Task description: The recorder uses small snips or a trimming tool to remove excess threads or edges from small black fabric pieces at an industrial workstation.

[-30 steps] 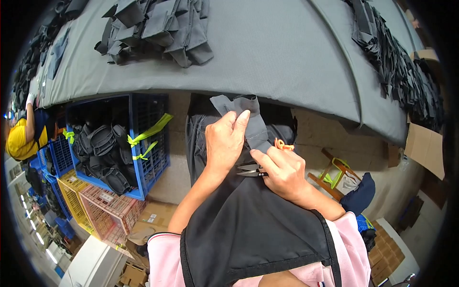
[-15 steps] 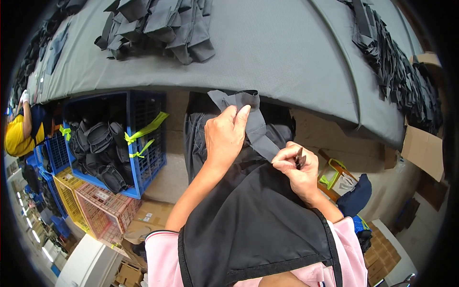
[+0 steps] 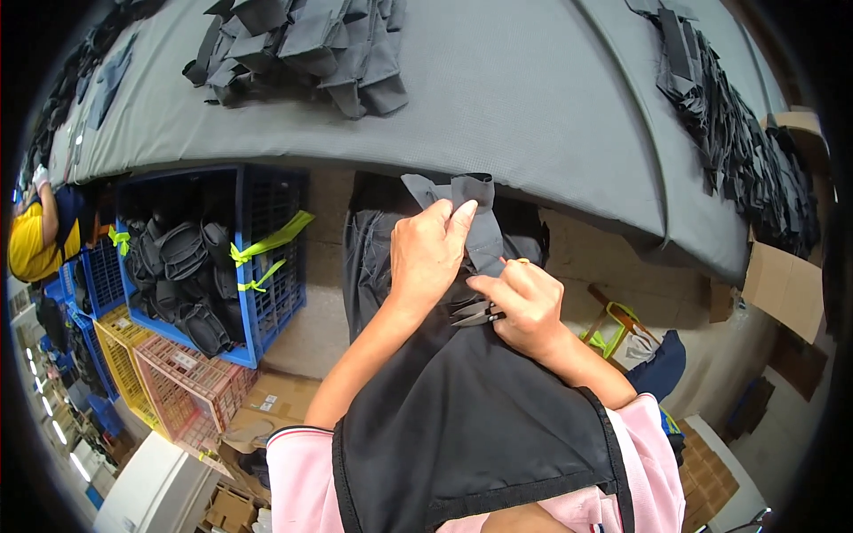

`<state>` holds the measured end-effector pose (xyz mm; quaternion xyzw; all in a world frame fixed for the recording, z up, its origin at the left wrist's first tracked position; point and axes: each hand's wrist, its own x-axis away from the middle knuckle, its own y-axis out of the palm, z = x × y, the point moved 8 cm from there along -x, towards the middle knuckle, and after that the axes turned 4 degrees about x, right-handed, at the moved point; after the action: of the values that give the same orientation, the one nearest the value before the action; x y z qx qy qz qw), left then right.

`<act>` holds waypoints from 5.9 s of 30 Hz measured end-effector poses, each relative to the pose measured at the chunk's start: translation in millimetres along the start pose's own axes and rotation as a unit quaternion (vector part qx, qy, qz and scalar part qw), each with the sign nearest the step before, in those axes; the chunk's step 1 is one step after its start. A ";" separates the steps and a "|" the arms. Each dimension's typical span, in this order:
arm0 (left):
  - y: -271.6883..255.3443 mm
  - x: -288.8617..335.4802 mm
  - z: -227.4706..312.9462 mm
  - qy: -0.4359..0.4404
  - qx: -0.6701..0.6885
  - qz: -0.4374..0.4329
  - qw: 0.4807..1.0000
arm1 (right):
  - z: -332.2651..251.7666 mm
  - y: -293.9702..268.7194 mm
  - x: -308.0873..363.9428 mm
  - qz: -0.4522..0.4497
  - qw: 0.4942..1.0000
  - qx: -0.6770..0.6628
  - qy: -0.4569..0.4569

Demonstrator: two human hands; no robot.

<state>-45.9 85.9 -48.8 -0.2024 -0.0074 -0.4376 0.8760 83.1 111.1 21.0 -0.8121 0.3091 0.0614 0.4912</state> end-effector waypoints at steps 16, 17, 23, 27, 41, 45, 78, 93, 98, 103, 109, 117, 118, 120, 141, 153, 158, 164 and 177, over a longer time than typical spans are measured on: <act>2.6 1.0 16.9 0.073 -0.058 0.009 0.996 | 37.1 25.6 13.5 -0.122 0.855 -0.387 0.323; 1.8 0.7 16.7 0.074 -0.051 0.016 0.996 | 41.4 24.3 15.5 -0.101 0.848 -0.391 0.343; -14.0 -2.5 7.7 0.068 0.007 0.053 0.996 | 41.7 -6.8 37.3 -0.148 0.710 -0.577 0.377; -10.1 -6.7 -7.2 0.033 0.080 0.032 0.996 | 70.0 -29.0 21.1 -0.069 0.969 -0.080 0.223; 5.6 1.2 -15.3 -0.051 0.147 -0.024 0.988 | 50.1 1.8 -9.1 -0.044 0.946 -0.247 0.207; 1.4 -0.7 -10.9 -0.052 0.171 -0.017 0.984 | 75.2 3.6 24.0 -0.029 0.779 -0.487 0.394; -129.4 -177.0 104.1 0.286 -0.367 0.041 0.884 | 208.3 -119.0 55.4 0.200 0.858 -0.256 0.397; -56.3 -42.5 128.3 0.347 -0.309 0.048 0.884 | 415.9 -211.0 -124.3 0.129 0.869 0.279 0.389; -16.9 -29.8 101.8 0.313 -0.257 -0.014 0.914 | 418.0 -159.9 -129.6 -0.028 0.831 0.432 0.350; 3.9 -32.9 94.9 0.253 -0.147 -0.068 0.954 | 405.2 -163.0 -116.0 -0.018 0.866 0.249 0.433; 15.7 -43.2 74.3 0.121 0.101 -0.105 0.982 | 357.2 -193.0 -80.8 0.205 0.887 0.083 0.407; 60.3 -62.1 94.8 0.026 0.319 -0.160 0.934 | 223.1 -97.1 -45.8 0.166 0.882 -0.328 0.297; 67.3 -62.5 97.9 0.024 0.318 -0.164 0.934 | 206.7 -72.3 -38.5 0.136 0.877 -0.354 0.295; 73.3 -63.2 104.5 0.044 0.354 -0.141 0.924 | 172.2 -44.3 -28.5 0.120 0.865 -0.392 0.289; 128.5 -16.5 112.8 0.239 0.095 -0.220 0.941 | 120.9 -89.7 49.4 0.267 0.868 -0.234 0.346; 121.1 2.2 121.3 0.145 0.179 -0.262 0.937 | 109.0 -109.1 63.1 0.365 0.839 -0.189 0.355; 104.2 -5.9 86.6 0.137 0.137 -0.207 0.959 | 113.6 -84.5 51.8 0.349 0.842 -0.227 0.344; 100.4 -4.8 120.8 0.253 0.010 -0.184 0.950 | 119.2 -101.3 44.1 0.359 0.870 -0.144 0.305; 52.7 -14.5 44.3 -0.107 0.188 -0.159 0.963 | 99.0 -27.6 22.7 0.083 0.762 -0.475 0.432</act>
<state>-7.0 141.2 -29.2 -0.0761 -0.2157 -0.5381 0.8112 136.9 192.8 -17.7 -0.8532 0.4858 -0.1170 -0.1498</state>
